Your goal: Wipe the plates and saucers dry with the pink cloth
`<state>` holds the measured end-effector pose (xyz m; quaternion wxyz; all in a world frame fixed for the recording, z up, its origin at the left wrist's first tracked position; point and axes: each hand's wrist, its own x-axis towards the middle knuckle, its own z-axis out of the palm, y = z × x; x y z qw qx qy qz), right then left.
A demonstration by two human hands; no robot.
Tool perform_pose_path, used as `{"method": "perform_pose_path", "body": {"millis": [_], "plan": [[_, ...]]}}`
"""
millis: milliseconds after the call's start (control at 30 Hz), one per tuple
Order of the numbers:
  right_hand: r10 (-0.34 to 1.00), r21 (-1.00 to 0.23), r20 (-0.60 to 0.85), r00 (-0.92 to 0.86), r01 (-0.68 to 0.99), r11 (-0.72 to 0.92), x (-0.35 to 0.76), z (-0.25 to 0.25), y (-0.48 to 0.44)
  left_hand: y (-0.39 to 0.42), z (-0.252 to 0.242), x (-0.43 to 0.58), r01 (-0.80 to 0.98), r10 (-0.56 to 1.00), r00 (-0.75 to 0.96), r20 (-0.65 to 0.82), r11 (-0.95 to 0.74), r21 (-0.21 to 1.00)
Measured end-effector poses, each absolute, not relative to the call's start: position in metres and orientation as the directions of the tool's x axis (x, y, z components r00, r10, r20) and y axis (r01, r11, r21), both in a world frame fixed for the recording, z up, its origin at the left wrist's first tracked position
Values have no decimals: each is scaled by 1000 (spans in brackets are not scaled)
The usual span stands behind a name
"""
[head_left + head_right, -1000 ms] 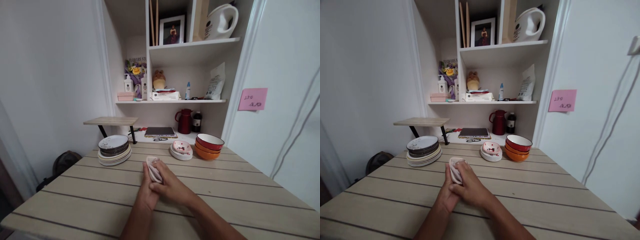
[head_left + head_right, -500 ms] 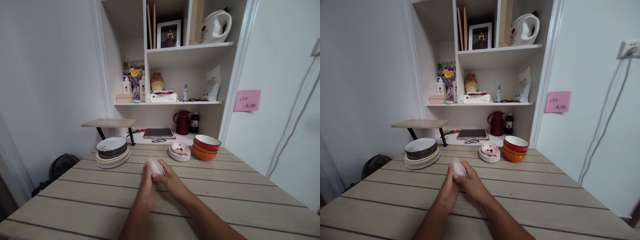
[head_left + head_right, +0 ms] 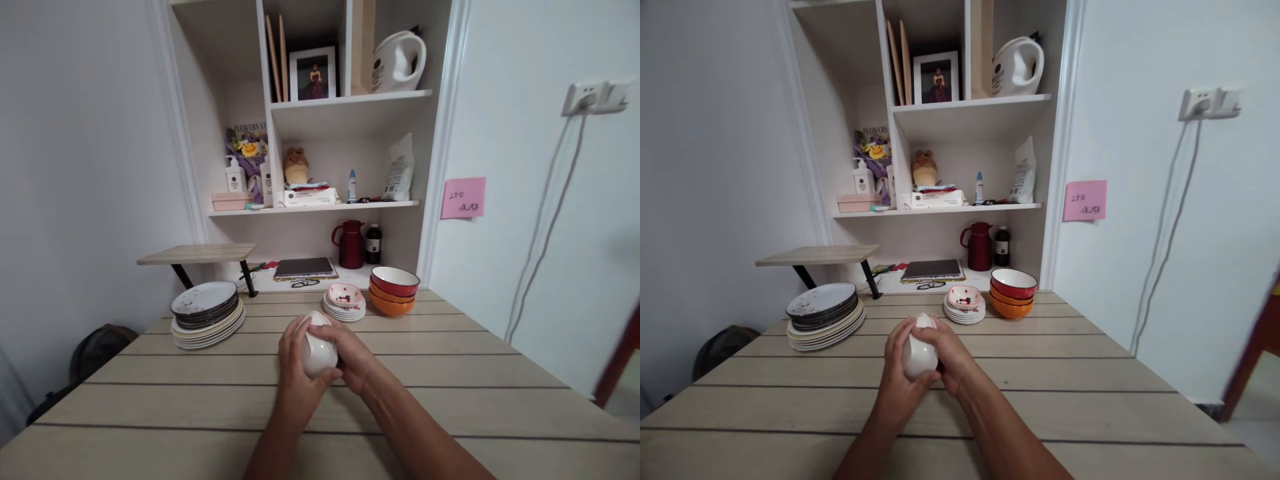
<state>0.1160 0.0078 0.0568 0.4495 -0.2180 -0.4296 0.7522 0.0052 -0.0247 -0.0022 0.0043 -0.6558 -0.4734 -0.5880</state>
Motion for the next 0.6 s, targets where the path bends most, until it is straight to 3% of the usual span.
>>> {"method": "perform_pose_path", "body": {"millis": [167,300,433,500,600], "plan": [[885,-837,-2,-466,-484,-257,105,42,7,-21,-2,3,401,710,-228,666,-555,729],[887,-879,113,-448,-461,-121,91,33,-2,-21,-1,1,-97,860,-386,333,-397,913],[723,-908,420,-548,-267,324,89,33,-7,-21,-1,-5,-547,947,-309,86,-251,798],[610,-825,513,-604,-152,544,93,32,-5,-21,-1,-9,-694,982,-186,37,-158,702],[482,-668,515,-709,20,743,100,26,4,-21,-1,-16,-832,999,16,-34,32,554]]}}
